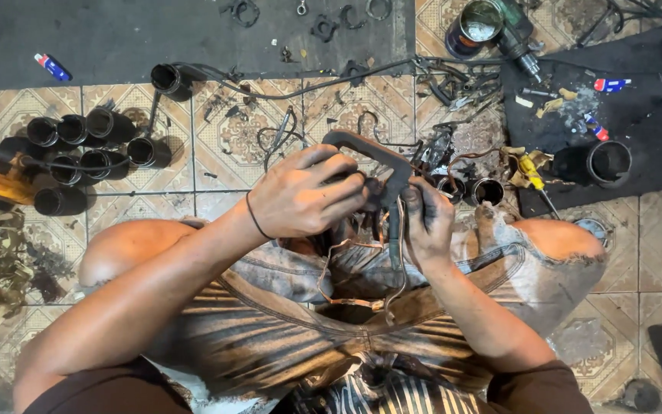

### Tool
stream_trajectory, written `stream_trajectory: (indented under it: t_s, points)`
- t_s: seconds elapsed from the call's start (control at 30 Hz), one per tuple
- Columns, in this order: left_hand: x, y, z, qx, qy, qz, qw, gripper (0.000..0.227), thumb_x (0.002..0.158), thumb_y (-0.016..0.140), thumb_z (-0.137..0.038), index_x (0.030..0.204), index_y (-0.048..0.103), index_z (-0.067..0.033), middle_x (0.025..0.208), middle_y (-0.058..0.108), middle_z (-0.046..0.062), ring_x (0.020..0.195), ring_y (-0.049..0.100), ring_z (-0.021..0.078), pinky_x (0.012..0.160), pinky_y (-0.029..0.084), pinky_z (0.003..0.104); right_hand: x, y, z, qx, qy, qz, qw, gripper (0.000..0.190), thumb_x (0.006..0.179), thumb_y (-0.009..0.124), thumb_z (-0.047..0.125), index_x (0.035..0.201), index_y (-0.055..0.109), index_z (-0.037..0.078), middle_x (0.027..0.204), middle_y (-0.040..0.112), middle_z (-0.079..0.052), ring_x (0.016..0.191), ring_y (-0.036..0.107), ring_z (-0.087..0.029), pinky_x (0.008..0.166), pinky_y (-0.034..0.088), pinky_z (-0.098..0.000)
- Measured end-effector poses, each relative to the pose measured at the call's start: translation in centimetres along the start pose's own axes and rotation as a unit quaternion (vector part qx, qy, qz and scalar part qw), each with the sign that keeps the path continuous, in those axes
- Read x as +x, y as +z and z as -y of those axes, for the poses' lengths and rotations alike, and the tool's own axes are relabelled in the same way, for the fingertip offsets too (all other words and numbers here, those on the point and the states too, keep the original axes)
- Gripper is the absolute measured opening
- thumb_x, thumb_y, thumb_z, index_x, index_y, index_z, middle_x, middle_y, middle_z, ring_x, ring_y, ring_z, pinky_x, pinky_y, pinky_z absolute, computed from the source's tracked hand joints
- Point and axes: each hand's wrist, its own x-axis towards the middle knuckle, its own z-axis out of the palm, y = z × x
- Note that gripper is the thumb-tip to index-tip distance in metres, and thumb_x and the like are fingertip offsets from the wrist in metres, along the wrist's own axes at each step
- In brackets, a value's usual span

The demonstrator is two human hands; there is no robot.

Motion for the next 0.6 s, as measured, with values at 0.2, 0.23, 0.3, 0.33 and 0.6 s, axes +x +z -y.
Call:
stream_trajectory:
  t_s: [0.2,0.23,0.3,0.33,0.6]
  points:
    - [0.5,-0.5,0.0,0.0,-0.014,0.008,1.0,0.02,0.102,0.06,-0.014,0.086,0.07,-0.0093,0.085,0.061,0.007,0.085,0.063,0.0279,0.082,0.054,0.041,1.8,0.1,3.0,-0.015,0.024,0.025,0.999,0.031,0.108,0.051,0.022,0.097,0.07,-0.001,0.068,0.061,-0.014,0.072,0.062,-0.019,0.063,0.051,-0.0415]
    - [0.5,-0.4,0.1,-0.001,-0.013,0.007,1.0,0.02,0.102,0.06,-0.014,0.086,0.07,-0.0093,0.085,0.061,0.007,0.085,0.063,0.0279,0.082,0.054,0.041,2.0,0.1,3.6,-0.016,0.024,0.022,0.999,0.031,0.108,0.051,0.022,0.097,0.07,-0.001,0.068,0.061,-0.014,0.072,0.062,-0.019,0.063,0.051,-0.0415]
    - [0.4,-0.3,0.3,-0.01,-0.045,0.02,0.999,0.015,0.101,0.066,-0.015,0.09,0.072,-0.0084,0.088,0.064,0.007,0.089,0.065,0.0275,0.082,0.053,0.04,2.4,0.3,4.7,-0.014,0.035,0.018,0.999,0.033,0.108,0.049,0.022,0.095,0.068,-0.001,0.066,0.06,-0.013,0.07,0.058,-0.02,0.062,0.048,-0.0411]
    - [0.4,-0.2,0.4,-0.011,-0.042,0.019,0.999,0.015,0.101,0.066,-0.015,0.09,0.072,-0.0084,0.088,0.064,0.007,0.089,0.065,0.0275,0.082,0.053,0.04,2.3,0.4,4.0,-0.014,0.034,0.015,0.999,0.033,0.108,0.049,0.022,0.095,0.068,-0.001,0.066,0.06,-0.013,0.07,0.058,-0.02,0.062,0.048,-0.0411]
    - [-0.4,0.1,0.6,-0.018,-0.174,0.038,0.984,0.063,0.096,0.068,-0.059,0.143,0.059,-0.0174,0.139,0.058,0.009,0.13,0.049,0.0338,0.101,0.042,0.047,1.1,1.8,0.2,0.002,0.006,-0.012,1.0,0.029,0.108,0.048,0.021,0.098,0.067,0.002,0.072,0.063,-0.015,0.077,0.07,-0.031,0.063,0.048,-0.0426]
